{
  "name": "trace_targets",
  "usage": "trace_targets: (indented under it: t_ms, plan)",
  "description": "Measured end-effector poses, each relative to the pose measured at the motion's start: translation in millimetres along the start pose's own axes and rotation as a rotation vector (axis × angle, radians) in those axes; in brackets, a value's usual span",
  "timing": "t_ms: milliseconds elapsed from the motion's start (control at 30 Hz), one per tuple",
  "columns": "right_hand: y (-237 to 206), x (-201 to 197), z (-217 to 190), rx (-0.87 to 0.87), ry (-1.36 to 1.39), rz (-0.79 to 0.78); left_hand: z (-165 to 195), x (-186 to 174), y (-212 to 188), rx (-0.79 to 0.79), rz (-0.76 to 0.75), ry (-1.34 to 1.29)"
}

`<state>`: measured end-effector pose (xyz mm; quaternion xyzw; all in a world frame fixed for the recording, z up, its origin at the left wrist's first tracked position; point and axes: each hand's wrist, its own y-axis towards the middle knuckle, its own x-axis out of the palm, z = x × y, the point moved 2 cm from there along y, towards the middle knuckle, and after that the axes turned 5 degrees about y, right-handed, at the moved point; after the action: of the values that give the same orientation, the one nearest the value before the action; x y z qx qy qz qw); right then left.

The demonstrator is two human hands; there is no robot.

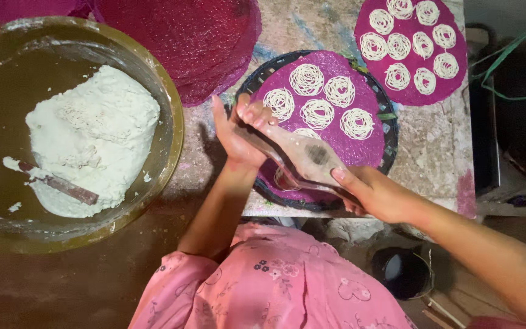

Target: The person scoops white paste from a bowl and uses a handheld applicator to draw spiral patterns on purple trays. They repeat the process across multiple trays, occasionally moving finished trays aside.

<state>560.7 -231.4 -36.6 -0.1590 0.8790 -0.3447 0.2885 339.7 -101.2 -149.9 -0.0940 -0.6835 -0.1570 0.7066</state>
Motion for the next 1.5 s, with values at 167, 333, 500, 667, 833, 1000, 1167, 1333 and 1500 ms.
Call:
trace_targets:
  t_ms: [167,333,500,667,833,1000,1167,1333,1500]
  plan:
    - [-4,-27,3,0.047,-0.172,0.102,-23,15,9,0.017,0.012,-0.014]
    - [8,-26,5,-0.113,-0.089,0.127,-7,37,18,-0.105,0.086,0.012]
    - [7,-28,13,-0.18,0.015,0.063,-19,5,-11,-0.562,0.214,0.922]
    - [9,-27,19,-0.235,-0.034,0.139,-38,-26,-36,-0.767,0.095,1.114]
    - [13,-27,38,-0.27,0.119,0.21,-12,-12,-68,-0.37,-0.027,1.775]
    - [-3,-32,74,-0.287,0.248,0.128,-18,10,-44,-0.181,-0.088,1.238]
    - [-24,-26,86,0.023,0.394,-0.181,-63,22,-13,-0.29,0.155,0.028]
    - [-43,-48,76,0.032,0.091,0.109,-111,29,10,-0.254,0.059,-0.045]
    - [-36,-33,68,-0.054,0.041,0.265,-104,16,26,-0.226,-0.054,-0.027]
